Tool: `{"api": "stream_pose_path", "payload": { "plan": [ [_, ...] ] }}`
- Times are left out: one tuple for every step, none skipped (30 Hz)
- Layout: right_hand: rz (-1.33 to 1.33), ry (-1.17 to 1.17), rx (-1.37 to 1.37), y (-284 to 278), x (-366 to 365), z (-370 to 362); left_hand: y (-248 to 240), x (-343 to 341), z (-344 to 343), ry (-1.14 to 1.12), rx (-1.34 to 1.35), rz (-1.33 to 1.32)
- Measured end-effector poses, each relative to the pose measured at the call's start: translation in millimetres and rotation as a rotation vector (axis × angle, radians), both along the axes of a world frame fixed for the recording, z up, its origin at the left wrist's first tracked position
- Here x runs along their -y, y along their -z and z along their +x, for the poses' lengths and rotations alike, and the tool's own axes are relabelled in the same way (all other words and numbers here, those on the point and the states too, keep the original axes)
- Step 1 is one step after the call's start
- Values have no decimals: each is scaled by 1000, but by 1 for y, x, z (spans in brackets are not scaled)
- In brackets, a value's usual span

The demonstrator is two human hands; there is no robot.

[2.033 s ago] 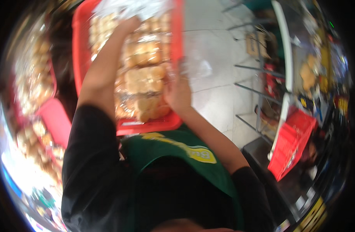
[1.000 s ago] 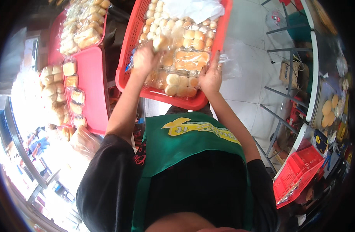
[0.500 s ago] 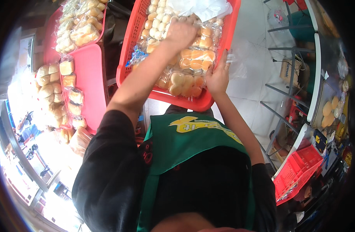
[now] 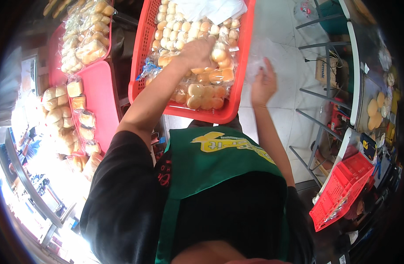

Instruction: The person packs various bread rolls and buns into plastic bags and red baskets. They handle the items by hand, arranging them in trays and bags, and occasionally count coins on the counter.

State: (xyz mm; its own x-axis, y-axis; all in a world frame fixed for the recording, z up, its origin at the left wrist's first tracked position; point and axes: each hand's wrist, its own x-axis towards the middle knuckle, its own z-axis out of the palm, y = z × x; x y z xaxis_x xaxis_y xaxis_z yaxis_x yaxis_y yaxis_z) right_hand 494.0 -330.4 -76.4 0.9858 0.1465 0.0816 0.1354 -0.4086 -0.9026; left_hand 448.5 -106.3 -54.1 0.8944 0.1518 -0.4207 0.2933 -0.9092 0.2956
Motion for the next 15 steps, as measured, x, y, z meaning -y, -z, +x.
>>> {"api": "stream_pose_path", "payload": {
  "plan": [
    [-26,24,37,-14,16,9,-2,9,-5,9,-51,-49],
    [-70,87,-2,-31,33,21,-1,13,-7,14,-68,-83],
    [-48,63,-59,-49,45,31,2,14,-7,49,-88,-148],
    [-26,46,-112,-66,56,39,5,9,-7,-61,-77,-223],
    [30,-9,-62,-80,59,45,7,-1,-6,-184,-29,-295],
    [-18,-52,-46,-95,61,52,5,-14,-5,-298,37,-375],
    [-38,-133,62,-107,60,55,1,-24,-8,-444,40,-441],
    [-41,-252,204,-119,58,56,-6,-31,-15,-496,170,-544],
    [-91,-298,236,-129,52,55,-19,-37,-22,-579,245,-629],
    [-121,-380,301,-138,43,52,-37,-39,-28,-697,256,-697],
    [-153,-436,344,-146,35,47,-57,-38,-34,-600,270,-758],
    [-155,-557,283,-154,27,38,-79,-36,-43,-544,220,-804],
    [-158,-654,202,-161,19,25,-91,-20,-39,-409,285,-865],
    [-185,-718,75,-168,12,12,-101,-6,-36,-231,254,-798],
    [-161,-931,19,-178,11,-1,-104,13,-29,71,409,-753]
  ]
}}
